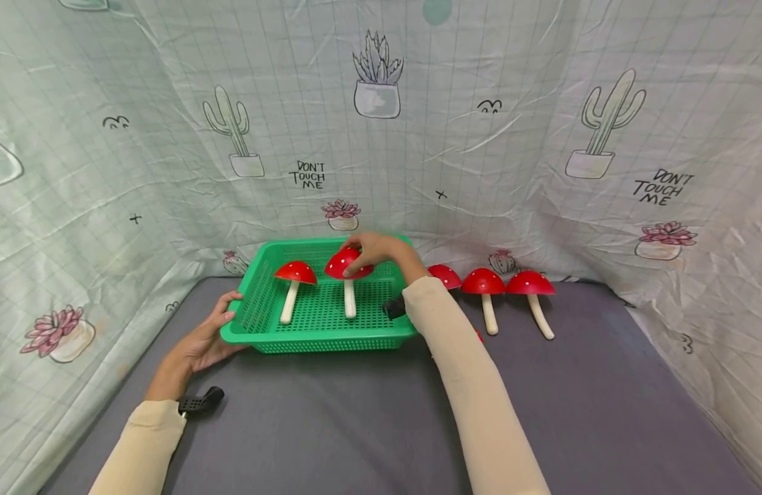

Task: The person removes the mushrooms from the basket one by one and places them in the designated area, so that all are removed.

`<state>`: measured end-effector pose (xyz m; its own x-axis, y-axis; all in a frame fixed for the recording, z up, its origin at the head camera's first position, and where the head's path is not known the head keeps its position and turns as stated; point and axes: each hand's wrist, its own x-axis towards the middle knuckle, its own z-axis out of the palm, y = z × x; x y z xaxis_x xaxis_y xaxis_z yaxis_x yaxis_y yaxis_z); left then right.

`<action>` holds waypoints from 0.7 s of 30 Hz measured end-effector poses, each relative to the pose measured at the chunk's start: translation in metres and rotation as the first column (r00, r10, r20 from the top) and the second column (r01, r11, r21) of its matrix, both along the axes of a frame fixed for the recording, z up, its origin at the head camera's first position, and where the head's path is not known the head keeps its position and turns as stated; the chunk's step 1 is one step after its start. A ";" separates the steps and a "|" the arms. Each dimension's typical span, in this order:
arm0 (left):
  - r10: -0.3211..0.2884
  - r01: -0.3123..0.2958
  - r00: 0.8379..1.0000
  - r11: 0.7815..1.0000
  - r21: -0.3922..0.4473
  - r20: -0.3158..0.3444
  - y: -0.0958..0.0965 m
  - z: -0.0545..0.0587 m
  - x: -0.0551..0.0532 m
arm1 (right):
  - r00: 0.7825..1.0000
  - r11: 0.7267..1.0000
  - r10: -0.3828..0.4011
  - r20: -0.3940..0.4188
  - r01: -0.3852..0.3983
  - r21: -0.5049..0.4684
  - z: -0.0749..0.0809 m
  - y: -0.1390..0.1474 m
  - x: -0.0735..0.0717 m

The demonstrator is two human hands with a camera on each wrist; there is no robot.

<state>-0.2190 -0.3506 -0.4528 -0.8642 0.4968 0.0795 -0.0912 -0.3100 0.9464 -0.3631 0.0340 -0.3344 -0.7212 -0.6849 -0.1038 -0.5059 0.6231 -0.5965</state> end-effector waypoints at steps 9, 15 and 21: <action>0.016 -0.016 1.000 1.000 -0.002 0.003 0.001 0.003 -0.003 | 0.988 0.992 -0.115 -0.106 0.108 -0.067 0.027 0.042 0.006; 0.026 -0.026 1.000 1.000 -0.016 0.004 0.003 0.004 -0.003 | 0.969 0.985 -0.164 -0.183 0.150 -0.090 0.040 0.067 0.013; 0.014 -0.014 1.000 1.000 0.000 0.012 0.002 0.000 0.000 | 0.969 0.973 -0.163 -0.183 0.128 -0.191 0.043 0.080 0.028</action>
<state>-0.2188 -0.3490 -0.4524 -0.8720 0.4846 0.0688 -0.0986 -0.3117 0.9451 -0.3355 0.1137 -0.2912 -0.8083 -0.5657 0.1630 -0.5358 0.5922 -0.6018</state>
